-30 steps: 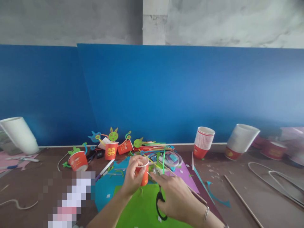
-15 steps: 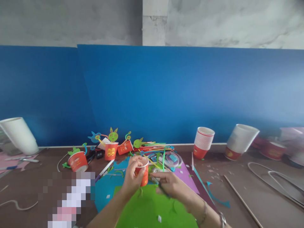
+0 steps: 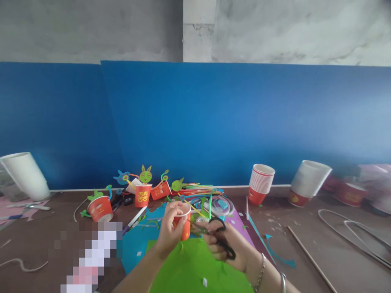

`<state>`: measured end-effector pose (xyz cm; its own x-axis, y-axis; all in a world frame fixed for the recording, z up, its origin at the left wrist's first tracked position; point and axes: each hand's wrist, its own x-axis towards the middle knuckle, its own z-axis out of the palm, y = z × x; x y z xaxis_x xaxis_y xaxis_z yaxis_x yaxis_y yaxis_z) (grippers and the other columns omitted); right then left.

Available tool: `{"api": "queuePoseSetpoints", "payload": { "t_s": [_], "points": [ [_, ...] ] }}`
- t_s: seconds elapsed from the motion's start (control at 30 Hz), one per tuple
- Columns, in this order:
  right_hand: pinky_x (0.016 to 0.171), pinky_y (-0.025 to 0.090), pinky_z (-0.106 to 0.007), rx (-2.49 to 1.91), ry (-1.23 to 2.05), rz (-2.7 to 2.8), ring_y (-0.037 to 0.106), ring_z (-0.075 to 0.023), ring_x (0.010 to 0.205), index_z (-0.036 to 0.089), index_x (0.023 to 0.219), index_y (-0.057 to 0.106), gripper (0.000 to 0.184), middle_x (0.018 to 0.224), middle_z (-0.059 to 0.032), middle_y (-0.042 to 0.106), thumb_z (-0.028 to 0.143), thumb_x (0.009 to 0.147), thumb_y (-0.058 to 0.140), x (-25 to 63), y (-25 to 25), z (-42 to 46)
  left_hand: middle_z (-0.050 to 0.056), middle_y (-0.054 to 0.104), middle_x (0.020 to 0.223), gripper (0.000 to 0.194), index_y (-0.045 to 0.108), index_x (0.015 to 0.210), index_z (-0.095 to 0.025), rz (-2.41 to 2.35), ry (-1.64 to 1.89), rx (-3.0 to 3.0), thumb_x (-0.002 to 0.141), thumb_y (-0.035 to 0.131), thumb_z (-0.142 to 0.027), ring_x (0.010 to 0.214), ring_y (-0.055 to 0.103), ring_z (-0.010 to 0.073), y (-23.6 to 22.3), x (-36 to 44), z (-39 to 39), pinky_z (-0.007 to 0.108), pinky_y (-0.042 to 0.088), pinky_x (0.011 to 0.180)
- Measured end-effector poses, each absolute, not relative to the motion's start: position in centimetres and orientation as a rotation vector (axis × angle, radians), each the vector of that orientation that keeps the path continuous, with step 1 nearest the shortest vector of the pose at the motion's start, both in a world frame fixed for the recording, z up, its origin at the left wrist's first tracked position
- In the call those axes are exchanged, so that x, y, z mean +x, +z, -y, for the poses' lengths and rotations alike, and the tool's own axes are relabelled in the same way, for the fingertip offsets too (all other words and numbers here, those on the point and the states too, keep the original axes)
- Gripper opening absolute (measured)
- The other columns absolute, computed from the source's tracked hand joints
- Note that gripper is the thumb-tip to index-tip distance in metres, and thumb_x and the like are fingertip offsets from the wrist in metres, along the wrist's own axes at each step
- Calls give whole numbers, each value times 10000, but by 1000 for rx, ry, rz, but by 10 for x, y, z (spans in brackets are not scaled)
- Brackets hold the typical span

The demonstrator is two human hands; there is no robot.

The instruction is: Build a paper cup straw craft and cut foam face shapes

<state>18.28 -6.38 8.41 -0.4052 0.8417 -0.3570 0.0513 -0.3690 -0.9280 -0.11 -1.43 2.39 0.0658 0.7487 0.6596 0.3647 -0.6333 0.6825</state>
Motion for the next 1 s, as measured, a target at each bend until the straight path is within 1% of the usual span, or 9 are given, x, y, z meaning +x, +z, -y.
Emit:
{"api": "queuePoseSetpoints", "payload": {
  "t_s": [0.13, 0.27, 0.37, 0.47, 0.53, 0.67, 0.8, 0.87, 1.0],
  "points": [
    [483, 258, -228, -1420, 1126, 1991, 361, -102, 496, 188, 1121, 605, 518, 594, 35, 465, 255, 615, 518, 177, 85, 76, 96, 605, 981, 130, 514, 697, -206, -1081, 1596, 2023, 821, 515, -247, 1003, 564, 250, 24, -1, 13, 420, 467, 863],
    [643, 356, -307, -1565, 312, 2368, 540, -225, 758, 239, 1299, 511, 704, 960, -96, 637, 166, 599, 501, 172, 87, 91, 98, 601, 1002, 111, 511, 714, -207, -1068, 1589, 2014, 823, 513, -230, 1030, 556, 249, 23, -1, 13, 422, 457, 880],
    [560, 338, -260, -1521, 715, 2232, 485, -156, 612, 222, 1260, 545, 645, 743, -33, 601, 179, 617, 521, 173, 87, 86, 99, 599, 1006, 115, 509, 707, -208, -1062, 1577, 2039, 819, 512, -232, 1036, 550, 255, 24, 0, 15, 440, 434, 906],
    [423, 222, -207, -1378, 1427, 1767, 269, -80, 450, 181, 1160, 595, 457, 553, 62, 371, 280, 727, 490, 176, 88, 74, 102, 598, 1007, 119, 512, 699, -205, -1046, 1563, 2068, 813, 515, -239, 1016, 555, 259, 25, 0, 17, 427, 448, 872],
    [403, 176, -202, -1329, 1570, 1605, 197, -72, 439, 162, 1118, 608, 408, 548, 75, 298, 318, 775, 451, 175, 88, 70, 104, 596, 1012, 121, 516, 701, -203, -1044, 1564, 2076, 814, 519, -246, 1011, 556, 261, 25, 0, 17, 416, 456, 852],
    [482, 284, -220, -1499, 952, 2086, 351, -94, 493, 200, 1210, 570, 577, 573, 50, 452, 177, 634, 556, 169, 85, 77, 99, 591, 999, 134, 513, 701, -204, -1077, 1571, 2050, 826, 516, -254, 1017, 550, 258, 23, 0, 14, 414, 448, 860],
    [741, 397, -331, -1554, 154, 2433, 547, -244, 886, 272, 1351, 440, 753, 1065, -97, 611, 62, 628, 480, 171, 77, 87, 101, 583, 999, 127, 513, 717, -200, -1083, 1556, 2035, 835, 507, -248, 1035, 537, 255, 22, -1, 13, 432, 428, 896],
    [774, 391, -339, -1549, 108, 2442, 537, -250, 931, 287, 1358, 430, 763, 1094, -97, 600, 52, 632, 462, 173, 76, 87, 105, 576, 1010, 136, 514, 717, -197, -1054, 1532, 2035, 837, 507, -260, 1035, 532, 256, 23, -1, 14, 438, 420, 909],
    [507, 306, -228, -1530, 733, 2242, 414, -127, 563, 241, 1322, 478, 707, 652, 30, 507, 142, 624, 533, 175, 75, 80, 118, 543, 1137, 129, 566, 812, -194, -997, 1523, 1924, 834, 535, -317, 1119, 494, 278, 20, 0, 19, 455, 376, 977]
  ]
}}
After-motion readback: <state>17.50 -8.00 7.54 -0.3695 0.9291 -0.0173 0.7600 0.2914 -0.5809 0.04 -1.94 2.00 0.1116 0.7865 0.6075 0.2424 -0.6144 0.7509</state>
